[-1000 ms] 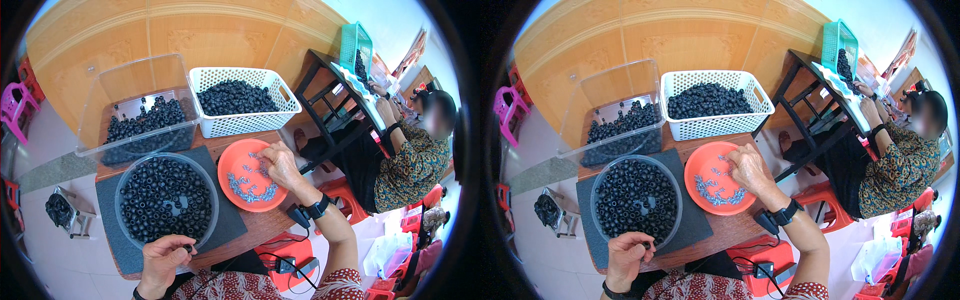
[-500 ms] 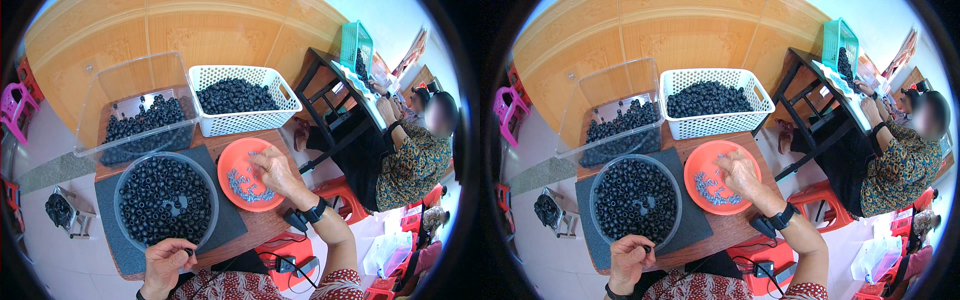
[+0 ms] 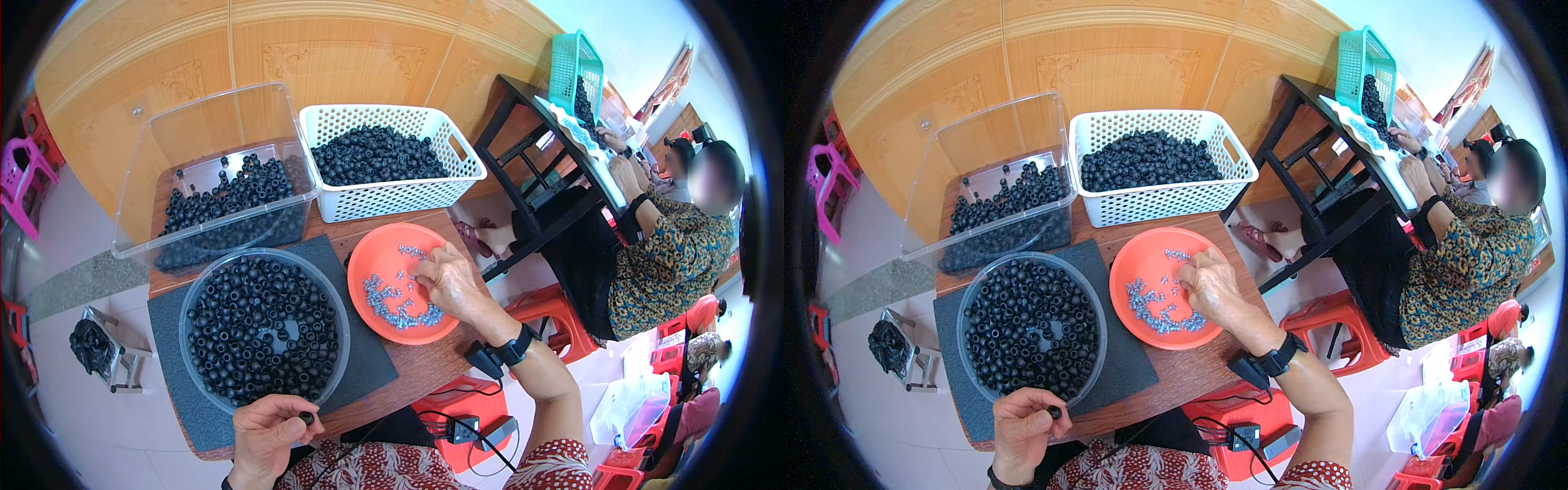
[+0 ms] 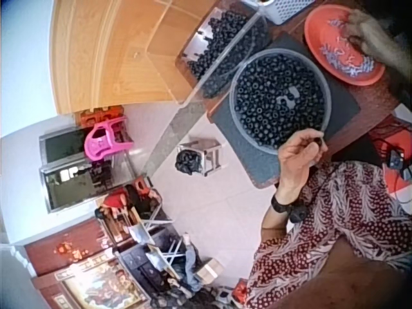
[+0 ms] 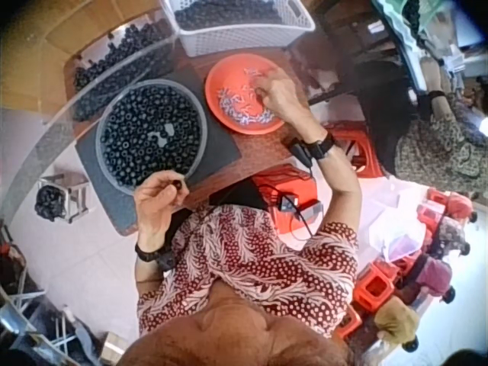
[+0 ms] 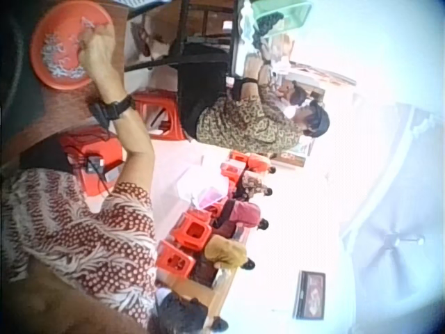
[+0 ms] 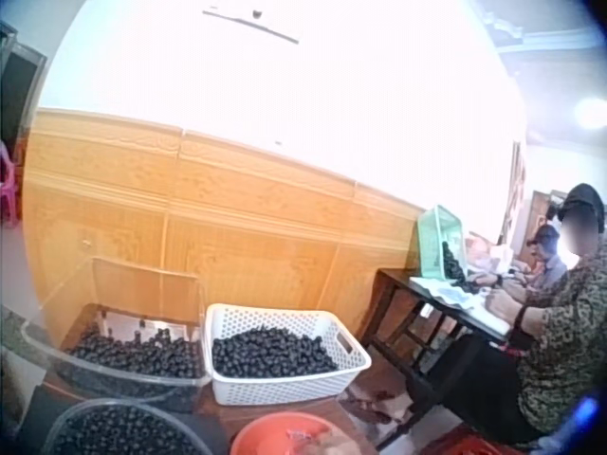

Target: Inserting small white components into black plastic rings at a workshop table.

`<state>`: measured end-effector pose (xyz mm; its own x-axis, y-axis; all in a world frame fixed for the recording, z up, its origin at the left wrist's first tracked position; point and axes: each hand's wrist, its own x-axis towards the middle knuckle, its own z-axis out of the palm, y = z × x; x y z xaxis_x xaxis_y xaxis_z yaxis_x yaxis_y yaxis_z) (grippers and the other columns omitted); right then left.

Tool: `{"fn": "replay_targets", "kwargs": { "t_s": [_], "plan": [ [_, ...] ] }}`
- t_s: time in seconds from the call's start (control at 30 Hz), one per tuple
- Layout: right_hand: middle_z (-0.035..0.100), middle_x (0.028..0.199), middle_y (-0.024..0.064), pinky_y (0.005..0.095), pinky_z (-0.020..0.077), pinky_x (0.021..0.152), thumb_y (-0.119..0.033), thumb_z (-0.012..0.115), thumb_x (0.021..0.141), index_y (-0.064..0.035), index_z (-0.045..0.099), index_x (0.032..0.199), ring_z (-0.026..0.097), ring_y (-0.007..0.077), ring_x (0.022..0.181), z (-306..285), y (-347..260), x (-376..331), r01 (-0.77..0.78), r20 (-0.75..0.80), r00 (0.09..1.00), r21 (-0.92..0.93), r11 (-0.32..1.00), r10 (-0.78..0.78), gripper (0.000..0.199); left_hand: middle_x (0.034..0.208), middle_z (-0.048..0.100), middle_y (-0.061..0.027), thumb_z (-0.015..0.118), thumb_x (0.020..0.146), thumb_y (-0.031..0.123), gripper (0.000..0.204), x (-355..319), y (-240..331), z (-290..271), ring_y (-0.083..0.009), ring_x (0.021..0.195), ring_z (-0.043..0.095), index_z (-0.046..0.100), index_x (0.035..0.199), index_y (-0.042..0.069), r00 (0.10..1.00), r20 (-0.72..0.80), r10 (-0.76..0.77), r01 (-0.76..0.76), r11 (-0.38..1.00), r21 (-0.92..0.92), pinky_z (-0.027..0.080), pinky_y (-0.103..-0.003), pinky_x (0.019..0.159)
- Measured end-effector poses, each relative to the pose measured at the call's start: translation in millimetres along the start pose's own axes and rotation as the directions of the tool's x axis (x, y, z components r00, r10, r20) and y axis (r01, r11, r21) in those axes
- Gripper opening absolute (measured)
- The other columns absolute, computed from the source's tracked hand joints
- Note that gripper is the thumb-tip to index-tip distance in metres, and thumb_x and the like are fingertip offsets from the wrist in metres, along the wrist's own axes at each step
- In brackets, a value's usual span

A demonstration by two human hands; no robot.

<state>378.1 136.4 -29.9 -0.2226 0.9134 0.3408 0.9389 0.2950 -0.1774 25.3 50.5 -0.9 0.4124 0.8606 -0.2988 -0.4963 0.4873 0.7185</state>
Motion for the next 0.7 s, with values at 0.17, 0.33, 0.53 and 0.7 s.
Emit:
{"fn": "replay_targets", "kwargs": {
  "t_s": [0.17,0.33,0.53,0.7],
  "plan": [
    [0.056,0.075,0.0086,0.0381,0.0452,0.066,-0.007,0.073,0.068,-0.0072,0.071,0.089,0.053,0.0277,0.077,2,-1,3,0.024,-0.061,0.998,-0.079,0.997,-0.029,0.021,0.080,0.067,-0.0192,0.073,0.081,0.011,0.030,0,0,1,-0.0169,0.065,0.064,0.064,0.099,-0.011,1.000,-0.004,-0.004,0.004,1.000,0.004,0.053,-0.024,0.060],
    [0.058,0.076,0.0105,0.0391,0.0463,0.068,-0.010,0.073,0.069,-0.0063,0.071,0.088,0.053,0.0283,0.078,8,0,6,0.023,0.029,0.999,-0.108,0.994,-0.020,0.020,0.074,0.065,-0.0177,0.077,0.076,0.017,0.034,2,-1,8,-0.0196,0.059,0.061,0.064,0.094,-0.009,0.997,-0.074,-0.015,0.018,0.999,0.047,0.047,-0.027,0.052],
    [0.064,0.080,0.0118,0.0393,0.0466,0.071,-0.008,0.070,0.074,-0.0035,0.069,0.086,0.056,0.0292,0.079,10,3,7,-0.019,0.021,1.000,0.104,0.994,0.017,0.013,0.074,0.065,-0.0171,0.077,0.076,0.017,0.034,1,-2,9,-0.0196,0.059,0.061,0.064,0.094,-0.009,0.997,-0.078,-0.014,0.019,0.998,0.064,0.046,-0.027,0.051],
    [0.065,0.081,0.0117,0.0390,0.0463,0.071,-0.005,0.070,0.073,-0.0035,0.069,0.088,0.057,0.0288,0.080,-7,-5,10,-0.112,-0.054,0.991,0.142,0.984,0.120,0.015,0.080,0.067,-0.0185,0.073,0.081,0.010,0.030,1,-1,4,-0.0185,0.069,0.066,0.064,0.100,-0.011,0.999,-0.022,-0.028,0.028,1.000,-0.003,0.053,-0.024,0.060]
  ]
}}
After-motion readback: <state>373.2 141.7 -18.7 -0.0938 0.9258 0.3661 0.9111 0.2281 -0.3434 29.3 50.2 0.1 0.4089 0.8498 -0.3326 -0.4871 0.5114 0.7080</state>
